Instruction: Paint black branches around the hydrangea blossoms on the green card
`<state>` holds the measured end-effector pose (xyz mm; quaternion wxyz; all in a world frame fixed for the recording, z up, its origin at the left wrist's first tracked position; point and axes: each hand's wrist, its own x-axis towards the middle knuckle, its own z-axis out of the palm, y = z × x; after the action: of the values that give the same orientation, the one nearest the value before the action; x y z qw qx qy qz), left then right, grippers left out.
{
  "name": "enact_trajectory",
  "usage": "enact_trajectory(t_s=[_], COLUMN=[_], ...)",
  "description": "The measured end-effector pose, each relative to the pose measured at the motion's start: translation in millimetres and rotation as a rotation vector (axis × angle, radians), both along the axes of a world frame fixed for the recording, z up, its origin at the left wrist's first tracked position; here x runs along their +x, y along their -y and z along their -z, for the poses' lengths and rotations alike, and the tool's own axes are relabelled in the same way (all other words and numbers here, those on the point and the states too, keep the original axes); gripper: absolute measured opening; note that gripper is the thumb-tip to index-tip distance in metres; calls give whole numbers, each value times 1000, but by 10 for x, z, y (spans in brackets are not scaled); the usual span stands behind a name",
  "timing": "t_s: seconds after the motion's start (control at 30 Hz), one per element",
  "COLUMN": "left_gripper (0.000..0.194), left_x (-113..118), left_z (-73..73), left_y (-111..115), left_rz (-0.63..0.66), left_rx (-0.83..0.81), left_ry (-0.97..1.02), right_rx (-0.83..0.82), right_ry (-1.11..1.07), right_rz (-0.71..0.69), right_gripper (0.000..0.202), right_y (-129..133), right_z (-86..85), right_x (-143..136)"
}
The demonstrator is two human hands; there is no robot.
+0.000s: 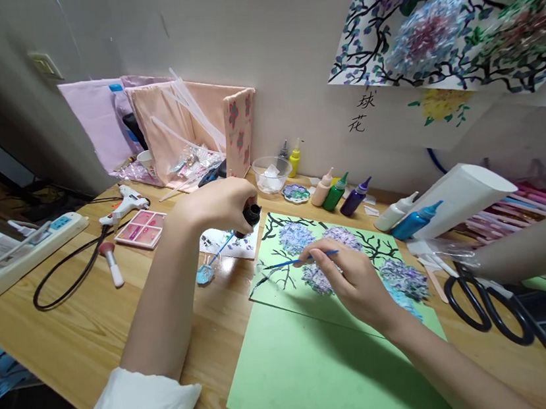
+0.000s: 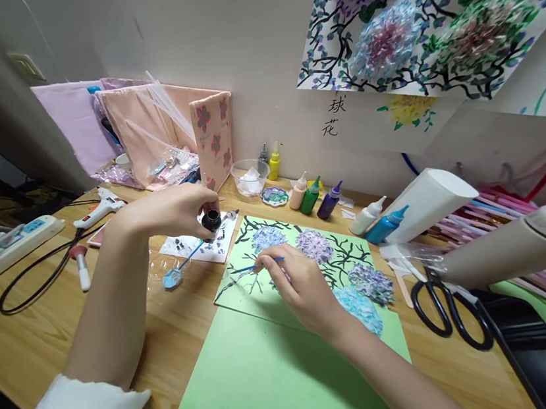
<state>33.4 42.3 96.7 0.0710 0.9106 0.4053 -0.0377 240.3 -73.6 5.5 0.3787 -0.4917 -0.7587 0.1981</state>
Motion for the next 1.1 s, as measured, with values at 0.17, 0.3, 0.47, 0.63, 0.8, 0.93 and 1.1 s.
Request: enact_trajectory(t_s=[0.17, 0.3, 0.47, 0.63, 0.8, 0.93, 1.1], left_gripper=[26, 25, 25, 23, 20, 20, 25], left_x=[25, 48, 59, 49, 63, 69, 63], left_z=[-16, -27, -29, -11, 4, 2, 1], left_y=[25, 43, 51, 34, 30, 31, 18], left_rz=[12, 18, 11, 23, 36, 42, 34], left_rx=[-2, 3, -16, -31, -16, -29, -35], left_ry=[-21, -29, -29, -20, 1, -6, -11], right_rx=[-57, -87, -73, -22, -37, -35, -13], right_ry=[18, 39, 84, 85, 105, 105, 49], right_rz=[-14, -28, -8, 13, -29, -17, -34], right_gripper=[26, 27, 28, 27, 27, 29, 28], right_y=[-11, -30, -61, -58, -64, -67, -48], right_z=[9, -7, -30, -67, -81, -102, -120], right_x=[-18, -12, 29, 65, 53, 71, 74])
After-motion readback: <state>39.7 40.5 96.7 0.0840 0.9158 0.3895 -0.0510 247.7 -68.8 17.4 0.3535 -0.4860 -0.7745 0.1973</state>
